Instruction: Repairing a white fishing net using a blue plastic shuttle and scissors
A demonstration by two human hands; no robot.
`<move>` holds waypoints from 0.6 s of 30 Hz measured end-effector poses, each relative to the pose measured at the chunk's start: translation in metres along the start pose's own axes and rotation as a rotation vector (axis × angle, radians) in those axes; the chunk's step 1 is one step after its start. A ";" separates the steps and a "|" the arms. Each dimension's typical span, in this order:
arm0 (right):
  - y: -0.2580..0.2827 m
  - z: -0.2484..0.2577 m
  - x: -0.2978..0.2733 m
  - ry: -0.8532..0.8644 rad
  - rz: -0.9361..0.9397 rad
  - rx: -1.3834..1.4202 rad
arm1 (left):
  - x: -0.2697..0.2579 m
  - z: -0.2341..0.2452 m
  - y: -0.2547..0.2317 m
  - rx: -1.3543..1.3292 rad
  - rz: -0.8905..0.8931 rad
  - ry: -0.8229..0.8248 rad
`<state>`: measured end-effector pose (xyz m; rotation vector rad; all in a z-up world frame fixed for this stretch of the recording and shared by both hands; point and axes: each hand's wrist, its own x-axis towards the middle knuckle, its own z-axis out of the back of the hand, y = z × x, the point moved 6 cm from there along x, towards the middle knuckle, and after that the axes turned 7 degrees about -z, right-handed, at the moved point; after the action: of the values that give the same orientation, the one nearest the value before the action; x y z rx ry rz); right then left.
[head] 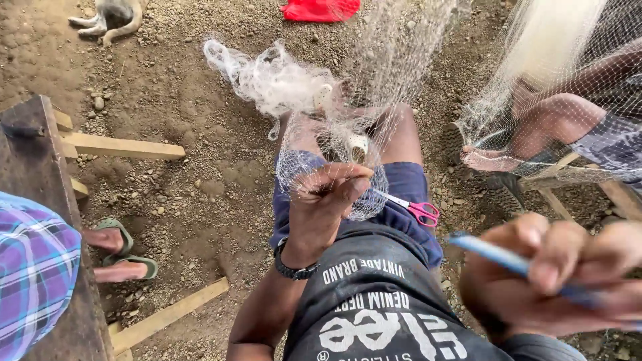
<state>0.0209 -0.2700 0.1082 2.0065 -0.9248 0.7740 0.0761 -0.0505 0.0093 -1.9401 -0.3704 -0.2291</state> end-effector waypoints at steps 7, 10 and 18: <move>0.015 0.059 0.040 0.542 -0.182 -1.025 | 0.003 0.011 -0.001 -0.120 0.070 0.041; -0.004 0.035 0.043 0.949 -0.363 -1.327 | 0.003 0.018 0.006 -0.171 0.110 0.010; -0.003 0.088 0.011 1.157 -0.416 -1.221 | -0.002 0.045 0.031 -0.162 0.118 0.004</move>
<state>0.0464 -0.3464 0.0705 0.4397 -0.1162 0.6834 0.0848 -0.0206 -0.0359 -2.1130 -0.2400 -0.1906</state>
